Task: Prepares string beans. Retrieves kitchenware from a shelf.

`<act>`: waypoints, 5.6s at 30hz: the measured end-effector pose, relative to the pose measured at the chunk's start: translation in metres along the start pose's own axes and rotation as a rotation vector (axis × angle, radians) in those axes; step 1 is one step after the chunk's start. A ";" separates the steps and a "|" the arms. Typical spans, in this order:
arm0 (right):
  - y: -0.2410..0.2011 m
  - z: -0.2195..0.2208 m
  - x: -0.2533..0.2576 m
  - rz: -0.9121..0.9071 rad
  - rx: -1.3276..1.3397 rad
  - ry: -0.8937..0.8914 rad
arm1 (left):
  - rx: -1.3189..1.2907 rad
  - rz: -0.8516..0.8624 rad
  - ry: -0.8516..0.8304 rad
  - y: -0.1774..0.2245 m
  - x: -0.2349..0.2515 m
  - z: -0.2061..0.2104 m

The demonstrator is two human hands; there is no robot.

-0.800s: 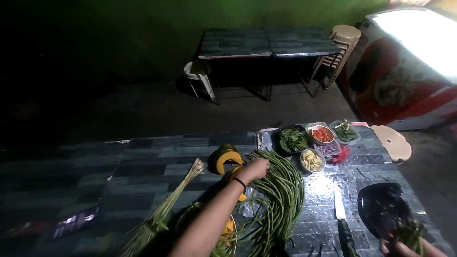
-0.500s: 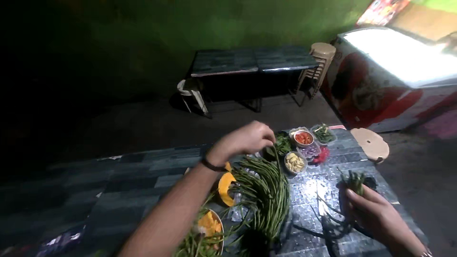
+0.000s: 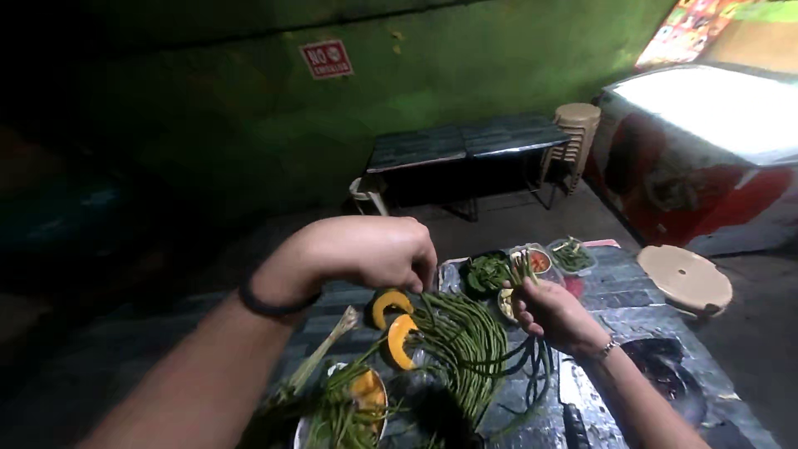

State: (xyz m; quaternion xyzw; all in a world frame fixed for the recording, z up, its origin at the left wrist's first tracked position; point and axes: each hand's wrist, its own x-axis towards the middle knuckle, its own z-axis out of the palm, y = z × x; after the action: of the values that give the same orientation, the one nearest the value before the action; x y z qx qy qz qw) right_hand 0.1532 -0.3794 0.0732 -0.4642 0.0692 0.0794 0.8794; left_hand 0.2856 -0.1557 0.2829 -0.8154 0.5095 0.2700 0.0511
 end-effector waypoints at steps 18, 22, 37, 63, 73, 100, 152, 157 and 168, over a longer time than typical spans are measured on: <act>0.023 -0.013 0.006 -0.003 0.067 -0.260 | -0.473 0.060 0.167 0.034 0.078 0.074; 0.023 -0.019 0.001 0.018 0.100 -0.153 | -0.723 0.013 0.300 0.048 0.087 0.101; 0.079 -0.008 0.020 0.211 -0.038 -0.018 | -0.940 -0.358 0.449 0.010 0.082 0.198; 0.127 -0.003 -0.004 0.257 -0.378 0.366 | -1.163 -0.385 0.177 -0.129 0.083 0.331; 0.132 0.050 0.022 0.134 -0.093 0.147 | -0.944 0.004 0.275 -0.064 0.080 0.218; 0.100 -0.003 -0.033 0.260 -0.323 0.016 | -1.461 -0.343 0.451 -0.044 0.094 0.305; -0.034 0.007 -0.039 -0.375 -0.067 0.378 | -0.444 -0.561 0.267 -0.167 0.151 0.371; -0.018 0.004 -0.042 -0.382 -0.133 0.426 | -0.265 -0.546 0.048 -0.161 0.195 0.415; 0.006 -0.023 -0.069 -0.306 -0.073 0.501 | -0.346 -0.427 -0.017 -0.162 0.150 0.390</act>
State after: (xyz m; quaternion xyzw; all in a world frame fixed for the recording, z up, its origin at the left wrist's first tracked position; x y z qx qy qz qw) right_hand 0.0831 -0.3999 0.0692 -0.5056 0.2105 -0.1686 0.8195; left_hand 0.3234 -0.0598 -0.1528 -0.8987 0.2719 0.3428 -0.0288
